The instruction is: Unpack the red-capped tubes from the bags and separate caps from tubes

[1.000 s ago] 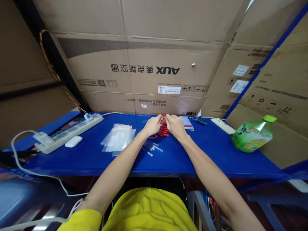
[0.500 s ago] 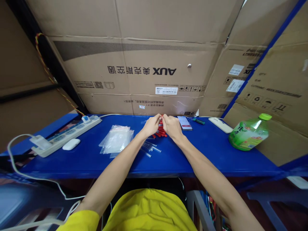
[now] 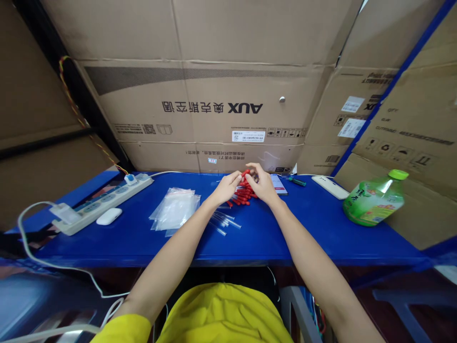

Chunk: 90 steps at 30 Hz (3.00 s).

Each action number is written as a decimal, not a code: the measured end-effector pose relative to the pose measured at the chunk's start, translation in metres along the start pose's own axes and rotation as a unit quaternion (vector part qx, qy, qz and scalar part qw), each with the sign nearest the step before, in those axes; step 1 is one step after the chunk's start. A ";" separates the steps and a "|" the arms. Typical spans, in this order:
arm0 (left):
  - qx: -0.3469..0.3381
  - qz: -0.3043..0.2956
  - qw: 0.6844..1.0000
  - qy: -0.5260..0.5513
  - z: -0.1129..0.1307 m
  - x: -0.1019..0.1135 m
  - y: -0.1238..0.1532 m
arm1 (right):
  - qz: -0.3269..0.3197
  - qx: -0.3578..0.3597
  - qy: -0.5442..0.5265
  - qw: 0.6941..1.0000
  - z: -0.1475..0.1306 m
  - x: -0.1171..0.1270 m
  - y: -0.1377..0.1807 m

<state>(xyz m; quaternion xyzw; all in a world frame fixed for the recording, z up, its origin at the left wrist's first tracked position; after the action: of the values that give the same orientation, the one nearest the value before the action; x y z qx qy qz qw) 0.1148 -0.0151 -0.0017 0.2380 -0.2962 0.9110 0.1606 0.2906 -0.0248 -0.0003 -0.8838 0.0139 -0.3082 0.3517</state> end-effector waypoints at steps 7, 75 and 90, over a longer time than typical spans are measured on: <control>0.130 -0.047 0.973 0.186 -0.003 -0.005 -0.001 | -0.066 0.073 0.055 0.994 0.006 0.004 -0.001; -0.052 -0.049 0.950 -0.303 0.001 0.010 0.008 | -0.122 0.005 0.088 0.989 0.015 0.002 0.000; -0.026 -0.059 0.944 -0.322 0.007 0.016 0.006 | -0.106 0.059 0.230 0.965 0.001 -0.010 0.002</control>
<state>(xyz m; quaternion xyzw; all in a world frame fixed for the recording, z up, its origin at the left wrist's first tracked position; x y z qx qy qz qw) 0.1014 -0.0217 0.0084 0.5318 -0.3407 0.7666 0.1160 0.2834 -0.0232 -0.0069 -0.7629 -0.0177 -0.5393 0.3562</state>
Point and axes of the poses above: each hand's wrist, its own y-axis away from the middle knuckle, its own x-axis out of the back of the hand, z = x × y, the point moved 1 cm from there along -y, towards the middle knuckle, and after that the axes turned 2 degrees about -x, right-handed, at the moved point
